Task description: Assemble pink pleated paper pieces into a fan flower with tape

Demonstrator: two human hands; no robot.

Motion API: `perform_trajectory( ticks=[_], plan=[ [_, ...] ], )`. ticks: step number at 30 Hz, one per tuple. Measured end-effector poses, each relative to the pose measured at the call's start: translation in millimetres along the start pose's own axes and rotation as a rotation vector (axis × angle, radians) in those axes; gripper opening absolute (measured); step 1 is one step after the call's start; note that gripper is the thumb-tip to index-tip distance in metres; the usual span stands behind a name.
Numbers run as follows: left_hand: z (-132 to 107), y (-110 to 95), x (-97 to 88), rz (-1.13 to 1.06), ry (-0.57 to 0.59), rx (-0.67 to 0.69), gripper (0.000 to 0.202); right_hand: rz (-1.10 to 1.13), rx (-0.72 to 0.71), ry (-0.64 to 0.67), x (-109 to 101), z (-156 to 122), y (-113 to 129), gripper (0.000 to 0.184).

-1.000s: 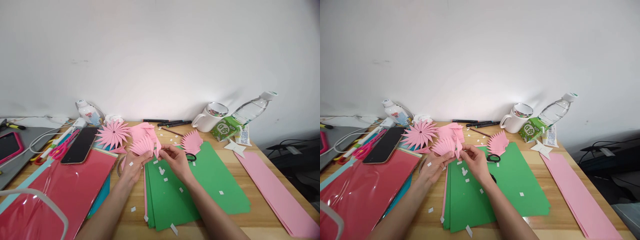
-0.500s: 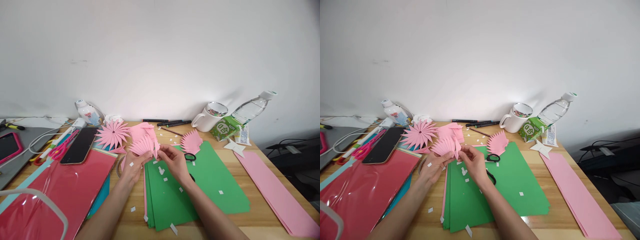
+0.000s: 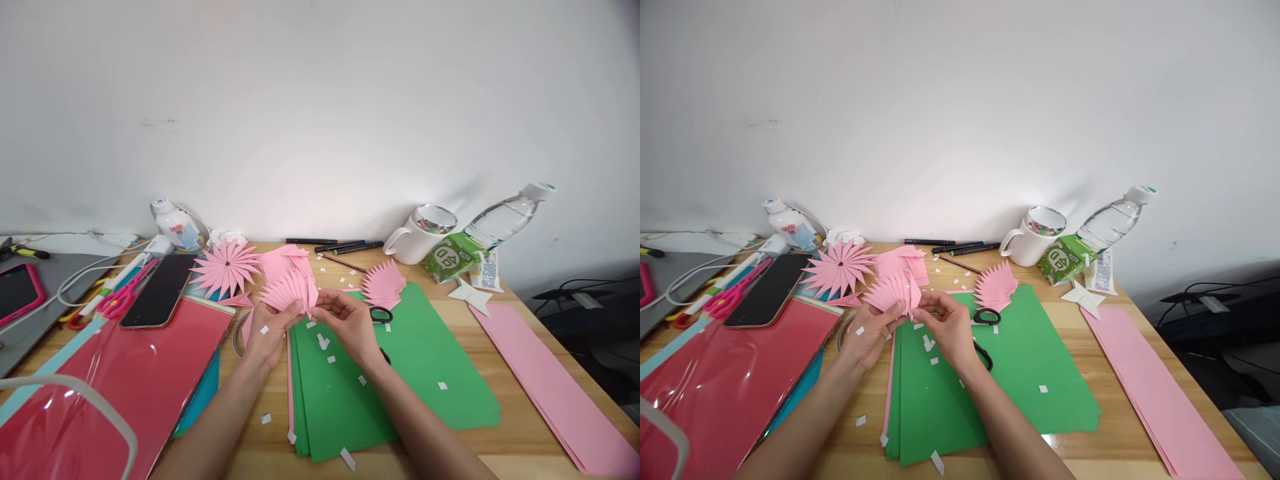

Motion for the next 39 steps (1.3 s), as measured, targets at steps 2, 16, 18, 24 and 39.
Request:
perform_trajectory(
  ticks=[2, 16, 18, 24, 39],
  plan=[
    [0, 0, -0.8, -0.003, -0.001, 0.004, 0.054, 0.001, 0.012, 0.029, 2, 0, -1, 0.037],
    [-4, 3, 6.4, -0.024, 0.023, -0.019, 0.033, -0.027, -0.050, -0.079, -3, 0, 4, 0.035],
    [-4, 3, 7.4, -0.018, 0.034, -0.016, 0.030, -0.032, -0.067, -0.087, -4, 0, 4, 0.034],
    [-5, 0, 6.4, -0.018, 0.040, -0.029, 0.038, -0.100, -0.133, 0.075, 3, 1, 9, 0.040],
    [-7, 1, 11.2, -0.047, 0.091, -0.033, 0.044, -0.340, -0.418, 0.101, 6, -6, 20, 0.042]
  ],
)
Point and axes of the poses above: each hand's wrist, its own z-axis towards the middle knuckle, its own x-axis out of the palm, y = z × x, the point moved 8 cm from there along z, towards the middle knuckle, and after that the axes turned 1 degree about -x, right-handed, at the moved point
